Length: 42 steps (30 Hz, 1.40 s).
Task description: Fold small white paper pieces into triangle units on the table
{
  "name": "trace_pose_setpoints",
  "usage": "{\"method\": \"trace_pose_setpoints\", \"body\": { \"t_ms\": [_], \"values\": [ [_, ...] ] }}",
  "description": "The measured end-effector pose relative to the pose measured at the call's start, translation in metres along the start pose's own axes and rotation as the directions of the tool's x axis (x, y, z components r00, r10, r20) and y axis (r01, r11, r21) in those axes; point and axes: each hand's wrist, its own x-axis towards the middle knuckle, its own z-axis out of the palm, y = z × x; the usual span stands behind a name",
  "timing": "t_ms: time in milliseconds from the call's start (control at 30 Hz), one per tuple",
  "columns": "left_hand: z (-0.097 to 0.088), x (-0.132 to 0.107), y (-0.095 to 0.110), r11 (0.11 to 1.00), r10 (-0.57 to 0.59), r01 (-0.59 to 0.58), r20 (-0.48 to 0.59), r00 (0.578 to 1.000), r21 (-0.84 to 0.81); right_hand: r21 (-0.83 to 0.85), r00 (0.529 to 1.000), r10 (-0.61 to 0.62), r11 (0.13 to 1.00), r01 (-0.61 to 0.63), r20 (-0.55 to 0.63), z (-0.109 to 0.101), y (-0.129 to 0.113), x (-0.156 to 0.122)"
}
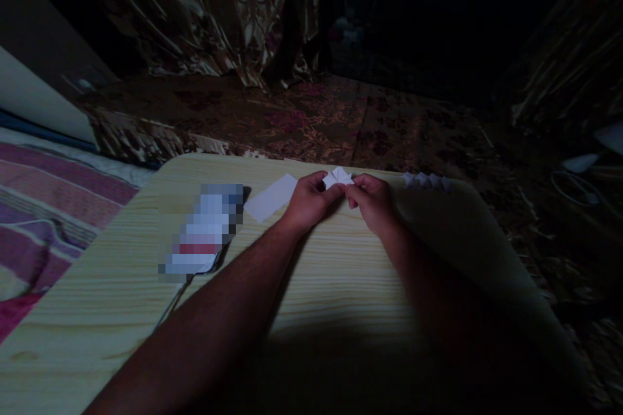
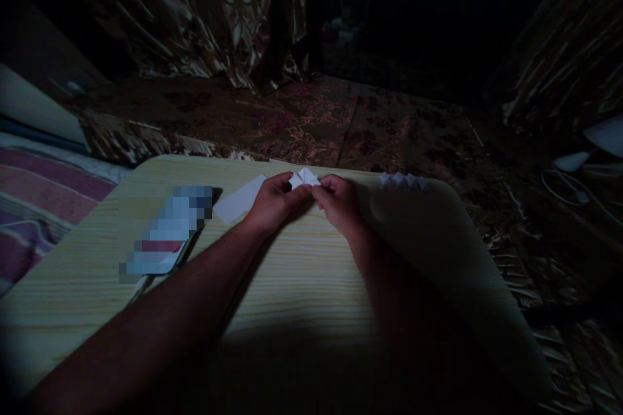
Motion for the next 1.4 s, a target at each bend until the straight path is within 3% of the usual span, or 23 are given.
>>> {"method": "trace_pose_setpoints", "body": {
  "t_ms": [167, 233, 367, 533, 667, 833, 1000, 1133, 1300, 1400],
  "values": [
    [0.000, 0.002, -0.002, 0.992, 0.003, -0.014, -0.091, 0.996, -0.123, 0.020, 1.000, 0.009, 1.000, -0.009, -0.006, 0.001, 0.004, 0.002],
    [0.000, 0.003, -0.003, 0.993, 0.005, -0.022, -0.144, 0.990, -0.115, 0.032, 1.000, 0.009, 0.999, -0.009, -0.012, 0.002, 0.004, 0.003],
    [0.000, 0.004, -0.003, 0.996, 0.008, -0.026, -0.205, 0.979, -0.083, 0.006, 0.987, -0.065, 0.998, 0.067, -0.147, 0.006, 0.000, 0.000],
    [0.002, 0.003, 0.001, 0.999, 0.037, -0.043, -0.230, 0.972, -0.023, -0.087, 0.982, -0.165, 0.984, 0.157, -0.095, 0.009, -0.001, -0.006],
    [0.002, 0.002, -0.002, 0.998, 0.045, -0.052, -0.203, 0.978, -0.032, -0.069, 0.978, -0.194, 0.980, 0.189, -0.076, 0.010, 0.002, -0.006],
    [0.000, 0.002, -0.008, 0.994, 0.110, -0.111, -0.102, 0.989, -0.004, -0.082, 0.988, -0.147, 0.986, 0.143, -0.043, 0.008, 0.001, -0.005],
    [0.000, 0.000, -0.008, 0.988, 0.150, -0.149, -0.022, 0.988, 0.028, -0.076, 0.982, -0.162, 0.985, 0.155, -0.098, 0.009, 0.001, -0.003],
    [0.001, -0.001, -0.008, 0.971, 0.190, -0.187, -0.006, 0.982, 0.147, -0.089, 0.972, -0.193, 0.979, 0.183, -0.132, 0.010, 0.002, -0.001],
    [0.002, 0.001, -0.008, 0.952, 0.249, -0.214, -0.150, 0.957, 0.220, -0.200, 0.961, -0.164, 0.973, 0.119, -0.225, 0.007, 0.005, 0.001],
    [0.002, 0.003, -0.009, 0.952, 0.286, -0.251, -0.215, 0.934, 0.176, -0.204, 0.966, -0.153, 0.973, 0.111, -0.207, 0.006, 0.007, 0.001]
  ]
}}
